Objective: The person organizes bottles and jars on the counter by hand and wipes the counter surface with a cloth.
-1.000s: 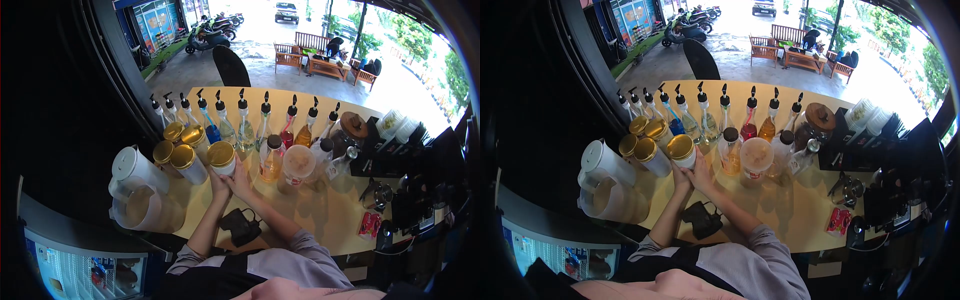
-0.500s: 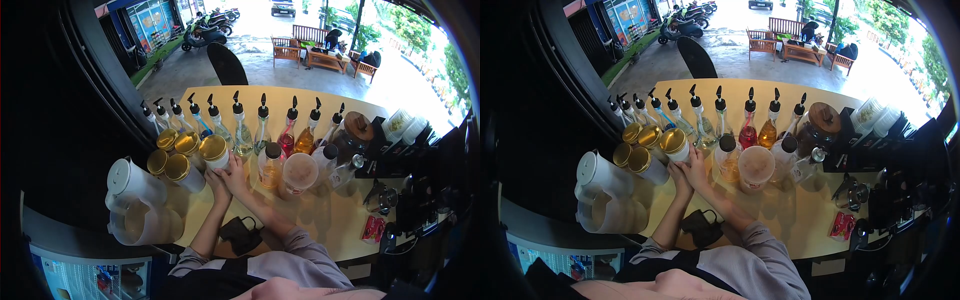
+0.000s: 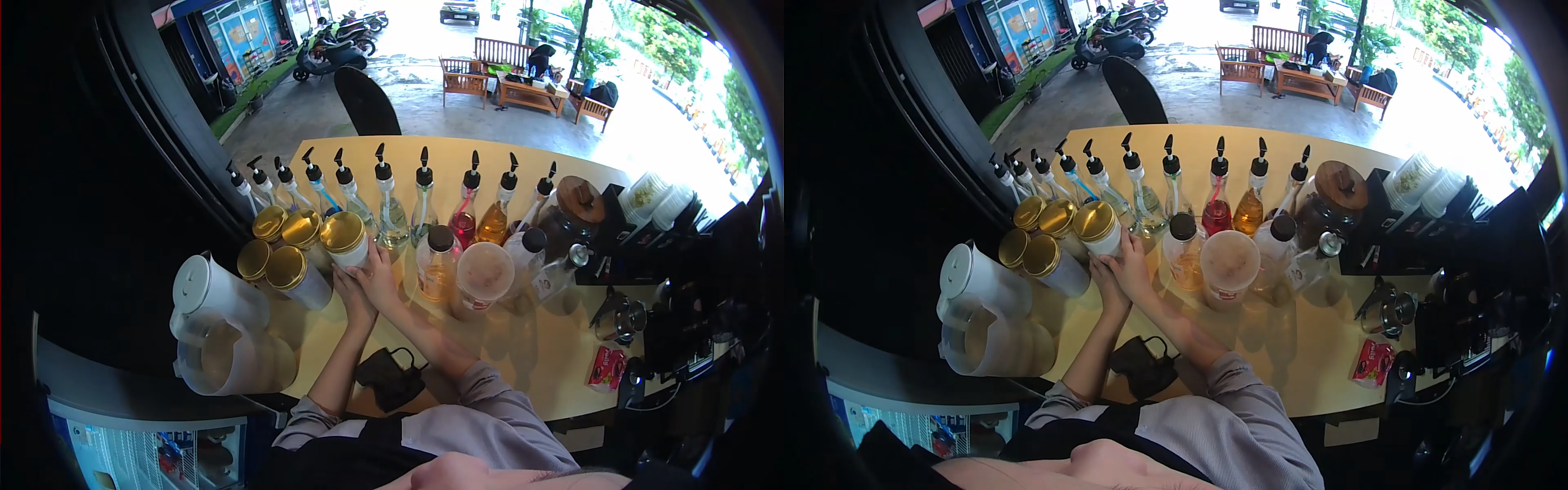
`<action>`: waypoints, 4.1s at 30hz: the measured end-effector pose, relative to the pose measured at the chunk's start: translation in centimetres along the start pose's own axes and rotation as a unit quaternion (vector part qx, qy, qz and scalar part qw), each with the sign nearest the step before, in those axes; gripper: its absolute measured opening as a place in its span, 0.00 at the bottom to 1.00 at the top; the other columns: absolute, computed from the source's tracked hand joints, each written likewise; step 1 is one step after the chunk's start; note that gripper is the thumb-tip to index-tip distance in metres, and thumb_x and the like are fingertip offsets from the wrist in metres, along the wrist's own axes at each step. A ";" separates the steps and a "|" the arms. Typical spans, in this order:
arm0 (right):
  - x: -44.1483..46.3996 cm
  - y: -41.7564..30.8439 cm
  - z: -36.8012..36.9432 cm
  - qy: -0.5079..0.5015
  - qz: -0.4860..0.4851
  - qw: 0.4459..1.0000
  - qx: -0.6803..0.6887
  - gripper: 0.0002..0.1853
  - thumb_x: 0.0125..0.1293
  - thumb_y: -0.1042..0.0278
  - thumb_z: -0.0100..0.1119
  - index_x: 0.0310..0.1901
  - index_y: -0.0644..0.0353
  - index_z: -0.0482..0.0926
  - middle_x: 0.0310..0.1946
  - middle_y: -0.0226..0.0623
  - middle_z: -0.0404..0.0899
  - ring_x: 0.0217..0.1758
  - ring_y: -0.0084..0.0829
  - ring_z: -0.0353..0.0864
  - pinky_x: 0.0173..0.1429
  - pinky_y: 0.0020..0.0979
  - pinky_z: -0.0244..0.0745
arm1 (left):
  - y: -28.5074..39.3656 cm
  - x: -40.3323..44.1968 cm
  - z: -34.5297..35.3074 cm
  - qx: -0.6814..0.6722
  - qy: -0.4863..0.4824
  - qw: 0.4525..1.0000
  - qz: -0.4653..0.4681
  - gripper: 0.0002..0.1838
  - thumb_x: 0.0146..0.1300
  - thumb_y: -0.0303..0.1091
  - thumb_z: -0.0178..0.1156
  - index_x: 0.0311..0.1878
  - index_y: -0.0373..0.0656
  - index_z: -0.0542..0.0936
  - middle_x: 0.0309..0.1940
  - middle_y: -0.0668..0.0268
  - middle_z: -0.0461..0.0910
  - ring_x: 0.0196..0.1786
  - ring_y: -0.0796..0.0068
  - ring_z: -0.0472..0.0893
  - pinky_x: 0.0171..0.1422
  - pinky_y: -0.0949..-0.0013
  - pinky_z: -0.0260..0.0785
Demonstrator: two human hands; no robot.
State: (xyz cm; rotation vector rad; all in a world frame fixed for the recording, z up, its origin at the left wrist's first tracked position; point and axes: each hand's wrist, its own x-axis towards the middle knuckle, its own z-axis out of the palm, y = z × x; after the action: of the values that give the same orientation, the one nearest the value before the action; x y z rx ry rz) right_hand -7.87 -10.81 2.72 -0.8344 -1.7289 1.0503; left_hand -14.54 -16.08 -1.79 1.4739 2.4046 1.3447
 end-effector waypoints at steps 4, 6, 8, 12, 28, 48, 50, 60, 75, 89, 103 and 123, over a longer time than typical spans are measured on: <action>-2.1 0.2 -0.7 0.024 -0.007 0.999 -0.027 0.43 0.66 0.60 0.64 0.76 0.67 0.52 0.68 0.61 0.60 0.71 0.56 0.64 0.73 0.43 0.63 | 1.1 -0.9 -1.1 -0.045 -0.055 0.997 -0.027 0.56 0.66 0.50 0.61 0.76 0.25 0.34 0.75 0.32 0.42 0.77 0.36 0.47 0.80 0.48 0.45; -4.1 -0.1 -1.8 0.025 -0.007 0.999 -0.035 0.42 0.67 0.60 0.61 0.76 0.67 0.52 0.69 0.61 0.60 0.72 0.56 0.63 0.74 0.44 0.62 | 4.8 -2.6 -3.4 -0.127 -0.084 0.987 -0.052 0.56 0.66 0.49 0.62 0.77 0.27 0.34 0.76 0.35 0.42 0.78 0.38 0.46 0.81 0.48 0.45; -6.1 -0.8 -3.3 0.004 -0.009 0.999 -0.030 0.38 0.69 0.61 0.58 0.75 0.66 0.54 0.70 0.59 0.60 0.74 0.56 0.61 0.75 0.46 0.58 | 5.9 -3.9 -4.1 -0.205 -0.113 0.969 -0.081 0.56 0.65 0.49 0.62 0.77 0.30 0.34 0.77 0.37 0.41 0.79 0.39 0.45 0.81 0.48 0.44; -9.8 -2.6 -7.1 0.012 -0.005 1.000 -0.018 0.35 0.68 0.63 0.57 0.74 0.65 0.58 0.69 0.57 0.62 0.74 0.56 0.60 0.76 0.47 0.56 | 3.2 -5.4 0.4 -0.089 -0.159 0.980 0.080 0.57 0.61 0.46 0.66 0.79 0.36 0.36 0.78 0.43 0.44 0.79 0.42 0.47 0.81 0.47 0.44; -14.5 -3.5 -13.6 0.019 -0.033 0.988 -0.152 0.30 0.69 0.69 0.56 0.71 0.67 0.61 0.72 0.54 0.60 0.78 0.51 0.55 0.79 0.45 0.51 | 11.1 -2.7 4.4 -0.429 -0.220 0.876 -0.002 0.46 0.47 0.29 0.78 0.67 0.36 0.62 0.61 0.52 0.72 0.57 0.61 0.80 0.58 0.62 0.76; -11.0 -1.9 -8.6 0.034 -0.158 0.975 -0.152 0.55 0.61 0.59 0.68 0.78 0.64 0.38 0.78 0.66 0.34 0.79 0.63 0.45 0.80 0.53 0.46 | 4.8 -4.6 -1.6 -0.343 -0.180 0.921 0.034 0.38 0.56 0.29 0.72 0.64 0.34 0.59 0.61 0.51 0.69 0.62 0.60 0.75 0.63 0.59 0.72; -9.8 -1.7 -7.5 0.000 -0.120 0.992 -0.045 0.57 0.59 0.63 0.71 0.78 0.65 0.37 0.78 0.64 0.38 0.78 0.65 0.50 0.79 0.51 0.50 | 5.0 -5.0 -3.1 -0.425 -0.179 0.887 -0.009 0.38 0.56 0.27 0.71 0.65 0.34 0.58 0.62 0.51 0.69 0.62 0.61 0.75 0.63 0.59 0.72; -8.3 -4.0 -2.5 -0.003 -0.168 0.984 -0.051 0.53 0.50 0.69 0.79 0.74 0.62 0.53 0.75 0.54 0.54 0.64 0.43 0.72 0.51 0.36 0.80 | 3.8 -5.1 -6.9 -0.331 0.005 0.942 -0.053 0.35 0.55 0.26 0.70 0.62 0.33 0.61 0.59 0.52 0.68 0.61 0.60 0.74 0.63 0.61 0.69; -6.9 -1.7 -0.1 -0.052 -0.063 0.995 0.062 0.43 0.60 0.79 0.68 0.75 0.61 0.56 0.65 0.46 0.64 0.69 0.39 0.68 0.71 0.37 0.67 | -0.2 -4.0 -6.6 -0.181 -0.041 0.975 -0.122 0.45 0.49 0.37 0.74 0.67 0.31 0.62 0.59 0.45 0.70 0.62 0.44 0.69 0.67 0.50 0.62; -6.3 -0.1 0.2 -0.107 -0.071 0.991 0.035 0.34 0.71 0.77 0.54 0.75 0.65 0.53 0.69 0.51 0.61 0.75 0.44 0.63 0.75 0.40 0.64 | 0.0 -5.4 -5.3 -0.006 0.093 0.996 -0.011 0.40 0.66 0.47 0.63 0.67 0.26 0.56 0.60 0.37 0.64 0.60 0.37 0.66 0.66 0.42 0.60; -6.2 0.1 0.5 -0.097 -0.070 0.991 0.061 0.33 0.70 0.76 0.55 0.74 0.63 0.57 0.64 0.53 0.68 0.68 0.49 0.70 0.70 0.40 0.65 | 0.4 -5.5 -5.5 -0.030 0.125 0.992 0.007 0.45 0.67 0.47 0.63 0.71 0.26 0.51 0.60 0.36 0.62 0.63 0.34 0.64 0.66 0.42 0.59; -14.0 -0.3 -8.8 -0.009 0.124 0.992 0.033 0.11 0.73 0.67 0.58 0.38 0.67 0.83 0.36 0.38 0.82 0.37 0.28 0.85 0.47 0.26 0.80 | 8.9 -14.4 -6.0 -0.266 -0.161 0.950 0.035 0.39 0.57 0.20 0.50 0.73 0.31 0.52 0.67 0.41 0.60 0.69 0.43 0.67 0.74 0.54 0.61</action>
State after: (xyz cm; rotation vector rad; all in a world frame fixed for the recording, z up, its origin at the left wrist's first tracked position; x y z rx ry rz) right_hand 5.24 -20.56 -0.05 -1.0185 -1.6256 1.2761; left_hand -2.69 -28.90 2.35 1.4827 1.6366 1.4692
